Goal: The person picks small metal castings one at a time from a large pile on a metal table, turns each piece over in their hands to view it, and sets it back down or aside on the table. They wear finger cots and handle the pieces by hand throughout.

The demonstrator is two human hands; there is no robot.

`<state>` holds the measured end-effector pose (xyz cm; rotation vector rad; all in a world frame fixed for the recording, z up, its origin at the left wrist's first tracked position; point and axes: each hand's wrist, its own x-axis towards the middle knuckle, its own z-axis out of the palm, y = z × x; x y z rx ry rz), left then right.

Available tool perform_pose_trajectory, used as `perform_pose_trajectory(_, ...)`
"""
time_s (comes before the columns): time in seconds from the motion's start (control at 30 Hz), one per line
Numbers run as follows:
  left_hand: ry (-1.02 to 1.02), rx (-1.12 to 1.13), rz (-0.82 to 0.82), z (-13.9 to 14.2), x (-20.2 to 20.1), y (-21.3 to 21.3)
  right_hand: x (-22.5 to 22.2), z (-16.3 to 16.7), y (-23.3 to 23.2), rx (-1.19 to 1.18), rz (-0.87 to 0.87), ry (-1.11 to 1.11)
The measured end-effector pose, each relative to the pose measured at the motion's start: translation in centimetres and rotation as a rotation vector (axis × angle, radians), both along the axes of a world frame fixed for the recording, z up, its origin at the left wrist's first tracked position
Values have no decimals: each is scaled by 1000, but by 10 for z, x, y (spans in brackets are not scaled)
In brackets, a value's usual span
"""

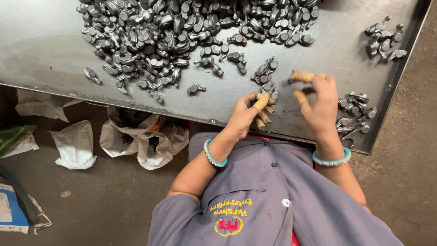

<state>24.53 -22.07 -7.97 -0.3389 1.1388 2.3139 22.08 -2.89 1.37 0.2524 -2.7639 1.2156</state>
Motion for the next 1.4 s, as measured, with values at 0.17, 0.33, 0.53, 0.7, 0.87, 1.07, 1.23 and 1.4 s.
perform_pose_trajectory(0.17,160,-165,65,7,-1,-10,-22,-9,-3,332,157,218)
perform_pose_trajectory(0.33,228,-423,55,36,-2,-14,-27,-25,12,-577,23,-210)
perform_pose_trajectory(0.53,448,-545,110,54,-5,-1,-3,-39,19,-1179,-73,-578)
perform_pose_trajectory(0.7,490,-436,166,47,-6,1,6,-45,22,-1233,-76,-619)
perform_pose_trajectory(0.87,282,-366,51,26,-1,1,10,-47,24,-1174,-49,-626)
perform_pose_trajectory(1.07,-22,113,136,-5,-4,3,15,-22,10,-616,148,-444)
perform_pose_trajectory(1.23,83,-33,113,-2,-10,-16,3,-1,-12,162,305,110)
perform_pose_trajectory(1.4,320,-531,129,25,-16,-32,15,0,-24,228,324,130)
